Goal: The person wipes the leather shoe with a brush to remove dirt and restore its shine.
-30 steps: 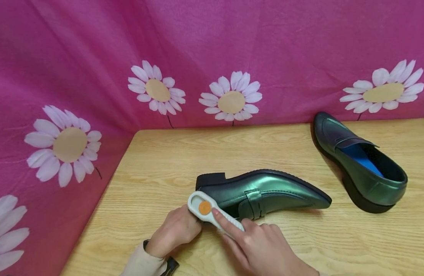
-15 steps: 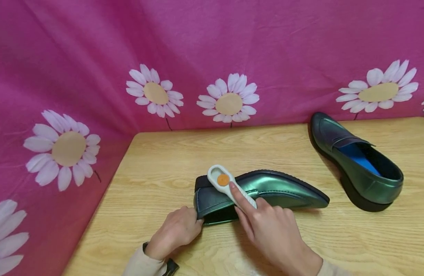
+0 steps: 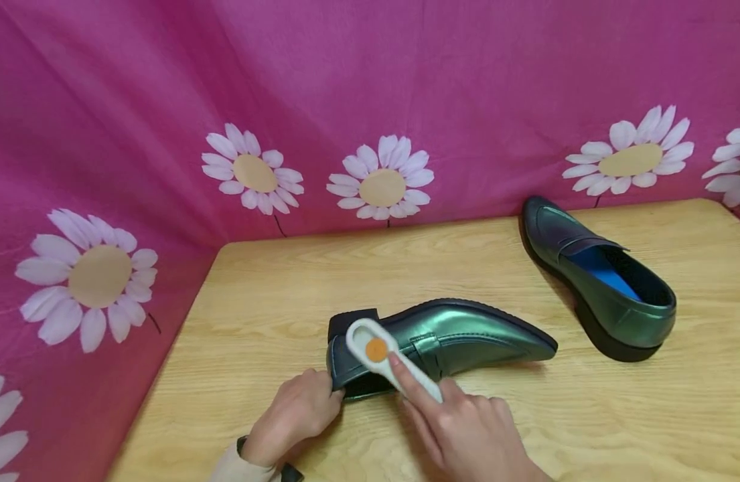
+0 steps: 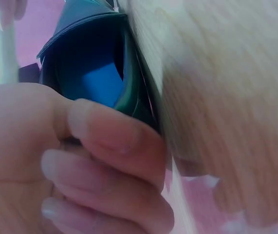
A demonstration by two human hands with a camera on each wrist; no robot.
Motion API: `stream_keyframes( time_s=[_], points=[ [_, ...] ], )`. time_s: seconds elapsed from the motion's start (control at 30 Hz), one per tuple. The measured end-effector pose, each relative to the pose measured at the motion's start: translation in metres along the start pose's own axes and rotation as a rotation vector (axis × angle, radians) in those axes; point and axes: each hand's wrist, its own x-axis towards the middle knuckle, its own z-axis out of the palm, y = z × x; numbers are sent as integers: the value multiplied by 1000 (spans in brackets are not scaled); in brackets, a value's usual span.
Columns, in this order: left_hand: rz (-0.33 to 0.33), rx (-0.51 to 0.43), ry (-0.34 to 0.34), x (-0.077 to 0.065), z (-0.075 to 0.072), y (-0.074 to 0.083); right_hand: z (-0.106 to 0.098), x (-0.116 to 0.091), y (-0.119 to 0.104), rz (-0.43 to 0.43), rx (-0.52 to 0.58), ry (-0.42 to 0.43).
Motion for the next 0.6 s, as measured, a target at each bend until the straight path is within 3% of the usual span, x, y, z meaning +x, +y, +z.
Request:
stream_keyframes(
  time_s=[0.13, 0.37, 0.5, 0.6],
  points=[
    [-46, -10, -47, 2, 0, 2, -13, 3, 15, 161, -3, -94],
    [-57, -19, -49, 2, -1, 2, -14, -5, 20, 72, 64, -87],
    [-56, -25, -47, 2, -1, 1, -16, -8, 34, 108, 24, -47],
    [-58, -25, -45, 3, -1, 2, -19, -14, 50, 137, -15, 38]
  ],
)
